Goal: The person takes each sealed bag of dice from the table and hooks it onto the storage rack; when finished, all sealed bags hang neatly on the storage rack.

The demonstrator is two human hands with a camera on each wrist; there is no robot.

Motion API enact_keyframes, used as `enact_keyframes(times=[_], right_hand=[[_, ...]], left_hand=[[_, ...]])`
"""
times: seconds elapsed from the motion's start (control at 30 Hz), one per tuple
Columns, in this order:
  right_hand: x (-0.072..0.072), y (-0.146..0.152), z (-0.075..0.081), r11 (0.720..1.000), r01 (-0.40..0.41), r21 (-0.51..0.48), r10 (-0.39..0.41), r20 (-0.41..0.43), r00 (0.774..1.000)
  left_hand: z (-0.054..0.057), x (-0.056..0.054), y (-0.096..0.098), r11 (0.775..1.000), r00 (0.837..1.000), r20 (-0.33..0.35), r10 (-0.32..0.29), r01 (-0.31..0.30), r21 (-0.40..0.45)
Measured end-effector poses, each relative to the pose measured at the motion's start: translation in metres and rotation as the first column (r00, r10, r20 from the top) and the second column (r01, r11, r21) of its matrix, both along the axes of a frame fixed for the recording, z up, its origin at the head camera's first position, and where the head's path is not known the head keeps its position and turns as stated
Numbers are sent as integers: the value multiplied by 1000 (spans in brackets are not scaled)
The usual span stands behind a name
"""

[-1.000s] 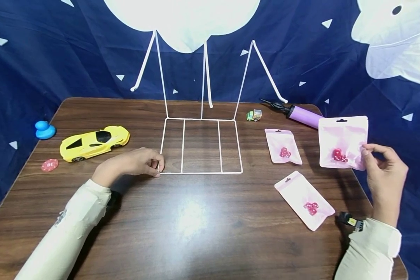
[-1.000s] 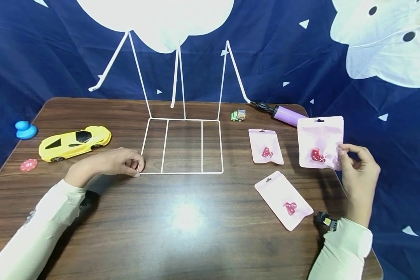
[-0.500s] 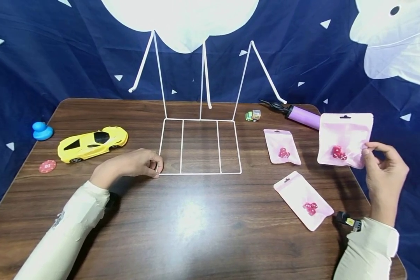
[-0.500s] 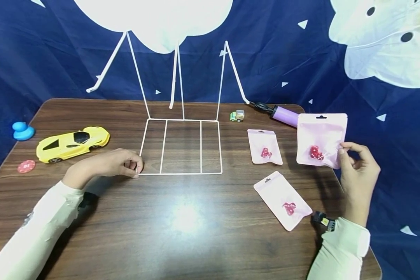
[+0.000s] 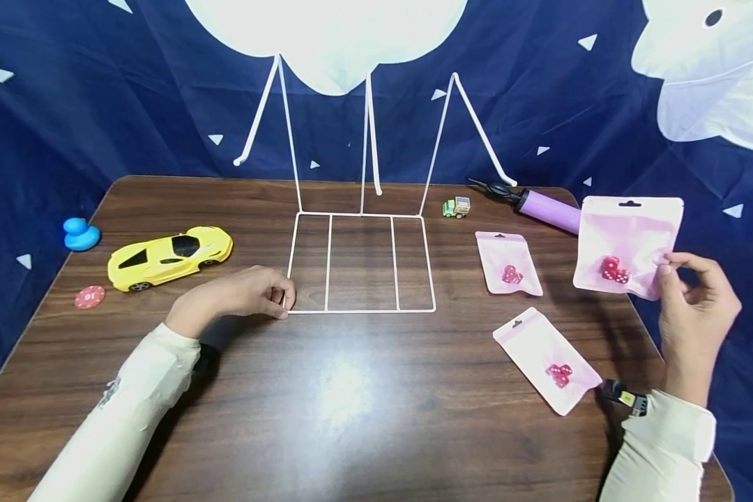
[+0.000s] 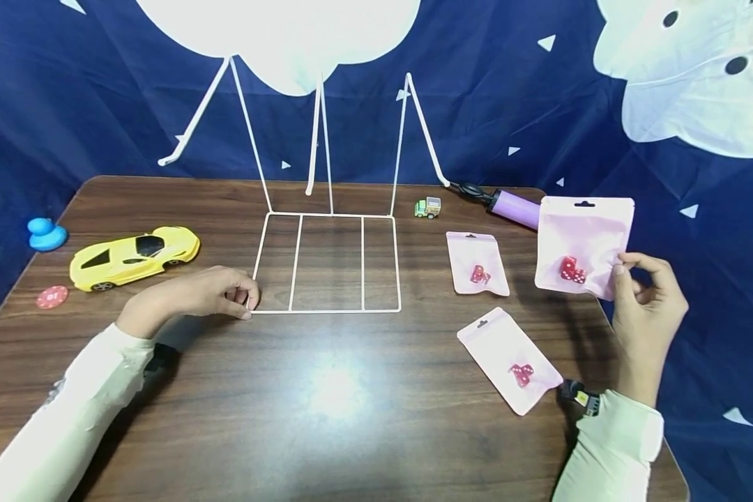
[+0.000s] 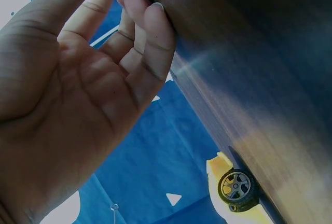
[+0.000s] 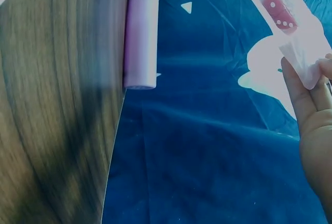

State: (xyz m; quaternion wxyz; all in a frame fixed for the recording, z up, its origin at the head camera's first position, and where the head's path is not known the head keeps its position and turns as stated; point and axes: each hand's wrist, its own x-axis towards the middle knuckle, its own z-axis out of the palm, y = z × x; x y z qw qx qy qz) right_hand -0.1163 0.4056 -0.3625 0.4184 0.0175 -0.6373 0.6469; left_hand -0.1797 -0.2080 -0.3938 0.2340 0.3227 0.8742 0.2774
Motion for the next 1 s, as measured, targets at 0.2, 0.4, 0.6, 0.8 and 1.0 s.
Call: enact_keyframes(times=[0.2, 0.4, 0.6, 0.8, 1.0], right_hand=[[1, -4, 4, 999, 2, -43, -3, -26, 1000], [1, -5, 5, 999, 5, -48, -6, -32, 999], [1, -18, 13, 996, -24, -89, 17, -77, 997], [0, -22, 16, 991, -26, -130, 11, -114, 993], [-1, -25, 15, 992, -23, -124, 5, -145, 989]], left_hand=[[1, -2, -1, 1000, 1000, -5, 1, -1, -5], [-1, -2, -1, 1000, 1000, 10, 6, -6, -10], [-1, -1, -2, 1000, 1000, 11, 1, -1, 5], [-1, -2, -2, 1000, 1000, 9, -15, 14, 15], [-1, -2, -2, 1000, 1000, 23, -6, 6, -2]])
